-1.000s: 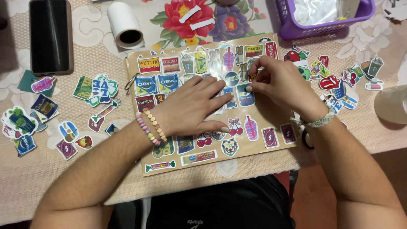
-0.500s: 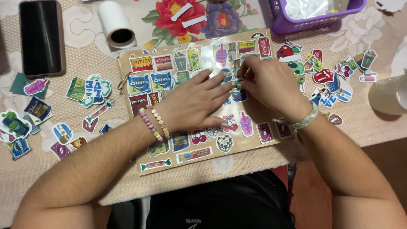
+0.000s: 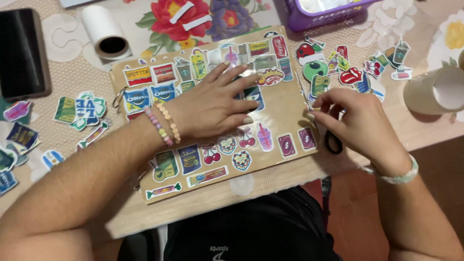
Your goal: Applying various small stickers onto a board to create a collage
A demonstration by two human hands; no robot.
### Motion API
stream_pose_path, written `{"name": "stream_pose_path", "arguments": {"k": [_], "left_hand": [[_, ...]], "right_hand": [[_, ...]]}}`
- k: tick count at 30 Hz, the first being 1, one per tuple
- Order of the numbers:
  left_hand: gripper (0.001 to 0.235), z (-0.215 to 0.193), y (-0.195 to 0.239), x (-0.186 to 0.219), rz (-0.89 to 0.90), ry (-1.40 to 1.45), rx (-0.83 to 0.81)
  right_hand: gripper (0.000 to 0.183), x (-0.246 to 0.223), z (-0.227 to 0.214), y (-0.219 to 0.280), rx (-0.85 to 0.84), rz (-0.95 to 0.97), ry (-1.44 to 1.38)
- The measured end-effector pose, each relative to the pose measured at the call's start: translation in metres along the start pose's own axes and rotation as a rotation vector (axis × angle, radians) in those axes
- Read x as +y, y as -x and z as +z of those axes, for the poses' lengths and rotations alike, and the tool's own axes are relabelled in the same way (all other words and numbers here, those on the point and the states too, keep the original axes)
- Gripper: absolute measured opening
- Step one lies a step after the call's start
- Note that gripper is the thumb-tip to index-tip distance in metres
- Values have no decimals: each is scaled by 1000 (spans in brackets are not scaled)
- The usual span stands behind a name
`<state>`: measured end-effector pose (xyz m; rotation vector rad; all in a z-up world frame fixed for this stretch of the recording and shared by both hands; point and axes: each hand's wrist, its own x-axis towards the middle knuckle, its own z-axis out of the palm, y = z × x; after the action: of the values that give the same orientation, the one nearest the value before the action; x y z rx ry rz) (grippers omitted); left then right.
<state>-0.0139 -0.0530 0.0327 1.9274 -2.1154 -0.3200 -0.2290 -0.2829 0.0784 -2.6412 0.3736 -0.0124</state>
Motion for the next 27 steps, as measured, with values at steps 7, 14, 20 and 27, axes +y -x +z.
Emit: {"name": "stream_pose_path", "arguments": {"k": [7, 14, 20, 27], "left_hand": [[75, -50, 106, 17, -147, 393, 406], [103, 11, 198, 60, -409, 270, 435], [109, 47, 205, 70, -485, 171, 427], [116, 47, 202, 72, -525, 154, 389]], "right_hand": [[12, -44, 2, 4, -46, -96, 64], [16, -130, 67, -31, -270, -471, -90], [27, -188, 128, -48, -268, -547, 121], [24, -198, 148, -52, -357, -438, 241]]}}
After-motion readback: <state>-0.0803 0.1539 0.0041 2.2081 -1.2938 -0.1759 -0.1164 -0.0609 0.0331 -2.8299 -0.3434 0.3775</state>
